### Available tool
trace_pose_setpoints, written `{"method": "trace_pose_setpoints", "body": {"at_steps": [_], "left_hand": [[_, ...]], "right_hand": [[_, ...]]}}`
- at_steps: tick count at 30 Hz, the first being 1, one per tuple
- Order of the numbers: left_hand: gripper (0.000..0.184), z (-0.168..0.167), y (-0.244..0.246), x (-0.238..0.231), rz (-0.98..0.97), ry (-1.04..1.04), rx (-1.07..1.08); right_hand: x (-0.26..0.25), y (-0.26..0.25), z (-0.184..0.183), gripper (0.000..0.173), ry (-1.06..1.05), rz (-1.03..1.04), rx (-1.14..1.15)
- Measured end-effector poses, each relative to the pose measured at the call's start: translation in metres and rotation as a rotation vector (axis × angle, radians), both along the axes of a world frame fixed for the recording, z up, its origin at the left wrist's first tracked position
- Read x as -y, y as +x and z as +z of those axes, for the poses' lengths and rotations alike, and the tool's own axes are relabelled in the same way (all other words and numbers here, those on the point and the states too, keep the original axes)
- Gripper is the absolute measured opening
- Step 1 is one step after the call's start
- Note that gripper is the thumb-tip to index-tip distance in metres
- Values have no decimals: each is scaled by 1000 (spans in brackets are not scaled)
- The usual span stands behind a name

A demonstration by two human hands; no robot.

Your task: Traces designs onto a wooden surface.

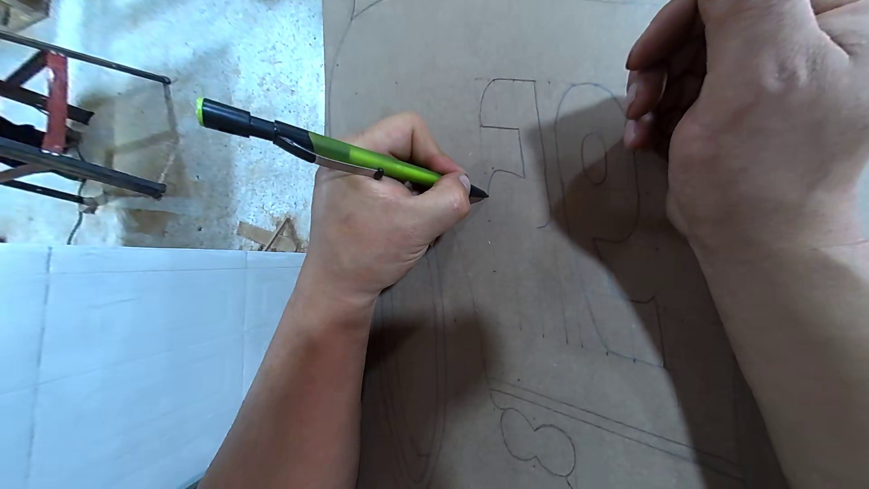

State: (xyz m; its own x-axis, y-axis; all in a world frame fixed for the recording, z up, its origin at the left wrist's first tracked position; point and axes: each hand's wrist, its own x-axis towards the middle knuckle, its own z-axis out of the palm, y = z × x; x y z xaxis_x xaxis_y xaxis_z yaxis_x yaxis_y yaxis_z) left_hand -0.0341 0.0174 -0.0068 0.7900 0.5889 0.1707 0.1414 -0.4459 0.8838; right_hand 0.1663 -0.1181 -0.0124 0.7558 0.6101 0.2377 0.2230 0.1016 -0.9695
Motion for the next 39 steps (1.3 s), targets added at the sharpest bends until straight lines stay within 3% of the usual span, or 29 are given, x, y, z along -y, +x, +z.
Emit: {"method": "trace_pose_setpoints", "body": {"at_steps": [39], "left_hand": [[6, 3, -15, 17, 11, -90, -17]], "right_hand": [[1, 0, 2, 42, -3, -2, -8]]}}
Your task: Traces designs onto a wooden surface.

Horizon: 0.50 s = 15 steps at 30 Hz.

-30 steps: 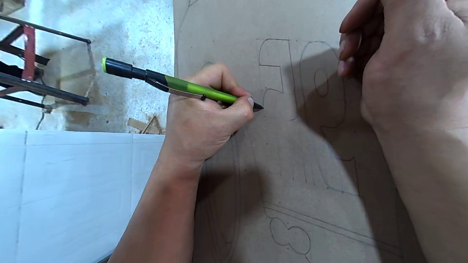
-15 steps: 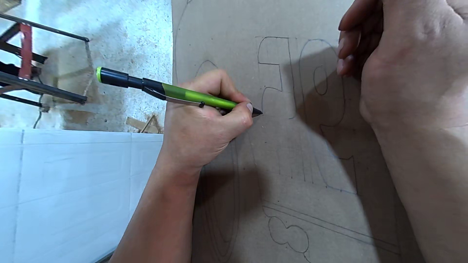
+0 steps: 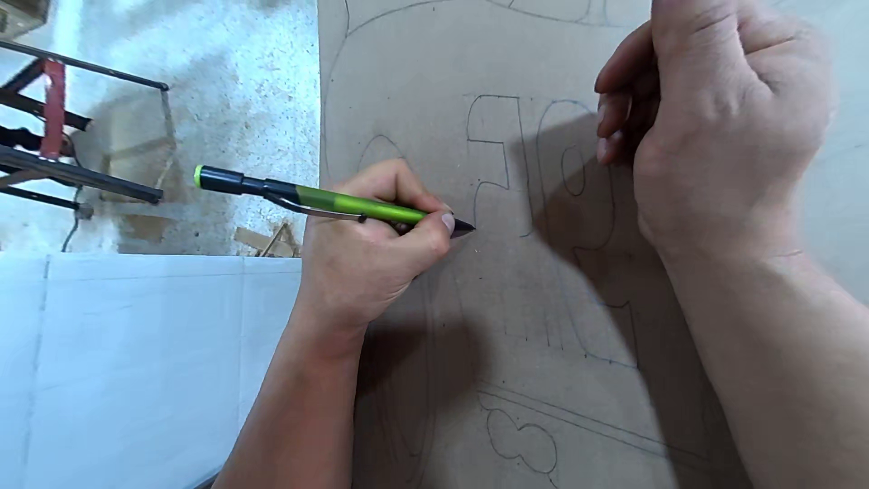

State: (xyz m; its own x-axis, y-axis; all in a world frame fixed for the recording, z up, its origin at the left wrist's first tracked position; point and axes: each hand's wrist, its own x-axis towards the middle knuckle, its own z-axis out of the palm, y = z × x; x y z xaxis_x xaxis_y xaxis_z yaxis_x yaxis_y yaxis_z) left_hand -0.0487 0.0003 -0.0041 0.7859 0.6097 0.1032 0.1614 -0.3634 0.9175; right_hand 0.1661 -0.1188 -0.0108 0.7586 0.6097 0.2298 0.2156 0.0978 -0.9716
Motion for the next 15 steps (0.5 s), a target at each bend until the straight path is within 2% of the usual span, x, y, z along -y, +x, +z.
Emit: {"method": "trace_pose_setpoints", "body": {"at_steps": [6, 10, 15], "left_hand": [[1, 3, -13, 30, 166, 8, -60], [3, -5, -18, 46, 277, 13, -7], [7, -7, -27, 35, 255, -16, -41]], "right_hand": [[-1, -1, 1, 44, -13, -12, -28], [1, 1, 2, 45, -43, -25, -24], [-6, -6, 0, 42, 28, -75, -94]]}}
